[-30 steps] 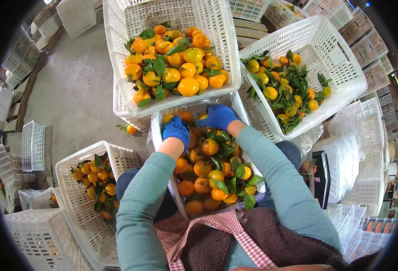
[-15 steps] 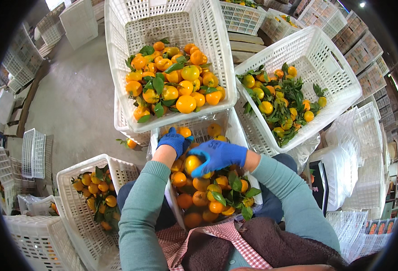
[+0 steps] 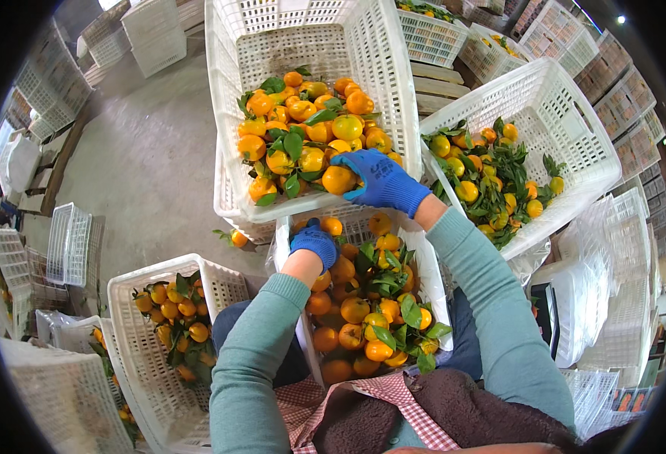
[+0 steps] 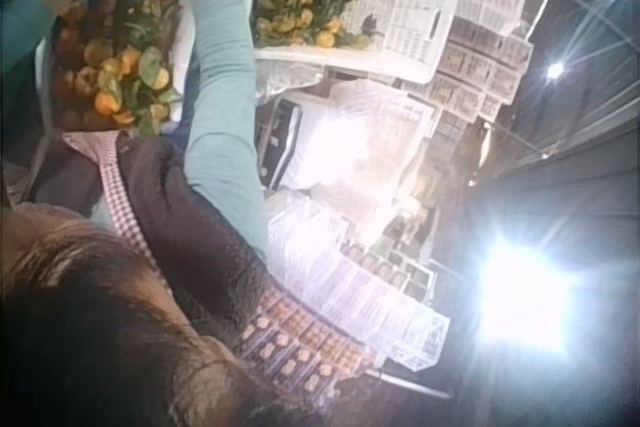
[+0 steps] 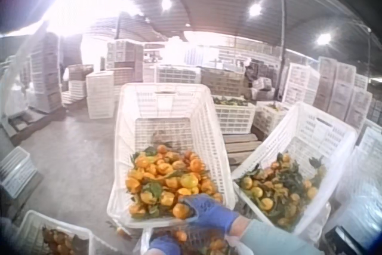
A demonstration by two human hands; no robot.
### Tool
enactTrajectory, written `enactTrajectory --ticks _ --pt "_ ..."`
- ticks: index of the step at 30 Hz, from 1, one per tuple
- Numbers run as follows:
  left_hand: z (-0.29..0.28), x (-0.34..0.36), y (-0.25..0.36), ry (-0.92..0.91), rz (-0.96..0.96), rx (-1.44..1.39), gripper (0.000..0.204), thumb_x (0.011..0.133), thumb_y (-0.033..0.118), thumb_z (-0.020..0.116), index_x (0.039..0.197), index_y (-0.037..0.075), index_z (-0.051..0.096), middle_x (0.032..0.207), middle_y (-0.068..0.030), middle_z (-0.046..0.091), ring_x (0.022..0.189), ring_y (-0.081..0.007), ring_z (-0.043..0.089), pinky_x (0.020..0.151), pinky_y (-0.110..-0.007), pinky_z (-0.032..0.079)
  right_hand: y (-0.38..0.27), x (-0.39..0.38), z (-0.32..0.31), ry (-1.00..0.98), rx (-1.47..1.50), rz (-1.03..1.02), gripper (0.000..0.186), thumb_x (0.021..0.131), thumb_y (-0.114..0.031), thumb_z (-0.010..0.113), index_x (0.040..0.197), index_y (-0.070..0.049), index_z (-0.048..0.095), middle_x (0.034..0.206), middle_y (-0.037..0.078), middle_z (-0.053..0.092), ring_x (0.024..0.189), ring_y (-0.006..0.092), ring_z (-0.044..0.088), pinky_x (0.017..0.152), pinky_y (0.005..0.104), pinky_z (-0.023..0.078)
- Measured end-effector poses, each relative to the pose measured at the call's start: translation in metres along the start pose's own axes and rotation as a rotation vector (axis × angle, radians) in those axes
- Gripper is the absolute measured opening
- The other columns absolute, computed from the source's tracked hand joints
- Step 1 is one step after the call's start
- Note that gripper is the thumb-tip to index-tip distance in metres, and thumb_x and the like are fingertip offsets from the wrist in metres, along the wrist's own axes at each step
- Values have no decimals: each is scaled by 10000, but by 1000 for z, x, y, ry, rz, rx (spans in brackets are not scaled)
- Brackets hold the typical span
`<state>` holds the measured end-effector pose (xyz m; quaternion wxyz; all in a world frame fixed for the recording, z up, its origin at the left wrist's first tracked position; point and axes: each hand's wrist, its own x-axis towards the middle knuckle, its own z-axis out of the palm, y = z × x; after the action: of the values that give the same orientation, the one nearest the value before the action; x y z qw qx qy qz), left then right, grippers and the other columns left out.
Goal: The person prepares a white plastic crate by placing a foam insert and lining it with a plastic bag. Then the person transfers oranges with leaves from a larger basket into the lined crate, arranging them by hand.
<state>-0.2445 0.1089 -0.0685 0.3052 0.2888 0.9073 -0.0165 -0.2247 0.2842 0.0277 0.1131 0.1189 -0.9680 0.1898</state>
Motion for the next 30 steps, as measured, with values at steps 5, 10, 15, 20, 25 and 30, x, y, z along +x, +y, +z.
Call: enactTrajectory --ticks 5,10,15,20,25,30 --pt "-12 -10 4 -106 -56 -49 662 853 365 580 1405 90 342 1447 -124 328 1270 -329 436 1034 -432 378 -5 -24 -2 36 338 156 602 675 -183 767 1189 -58 480 1128 148 557 1039 296 575 885 366 473" --pt "-19 -21 6 -113 24 18 568 875 367 544 1362 94 442 1504 -103 228 1297 -325 402 1042 -441 364 -22 -72 -6 -59 971 256 553 748 -192 742 1203 -35 469 1101 134 576 1014 213 586 875 320 472" --pt "-17 -26 6 -28 42 12 483 878 393 517 1277 123 547 1457 -133 304 1289 -330 404 1027 -469 368 -8 -86 22 -489 424 634 525 784 -428 651 1087 -2 605 1071 217 619 984 330 607 865 405 468" --pt "-19 -30 4 20 92 79 485 873 409 511 1260 120 555 1409 -145 353 1258 -346 425 1016 -494 370 6 -68 88 -340 110 623 480 760 -394 658 1013 14 636 1028 237 633 970 352 614 853 418 475" --pt "-19 -28 4 39 113 68 485 870 433 516 1245 127 550 1359 -162 388 1215 -353 459 988 -491 397 12 -79 111 -85 171 667 514 714 -388 695 1026 15 631 1034 230 634 975 381 600 874 432 468" --pt "-19 -25 4 41 115 76 477 866 458 511 1219 139 555 1351 -191 391 1180 -386 481 972 -491 407 19 -93 116 -27 123 546 516 686 -362 713 1034 10 632 1007 226 635 960 385 597 850 425 477"
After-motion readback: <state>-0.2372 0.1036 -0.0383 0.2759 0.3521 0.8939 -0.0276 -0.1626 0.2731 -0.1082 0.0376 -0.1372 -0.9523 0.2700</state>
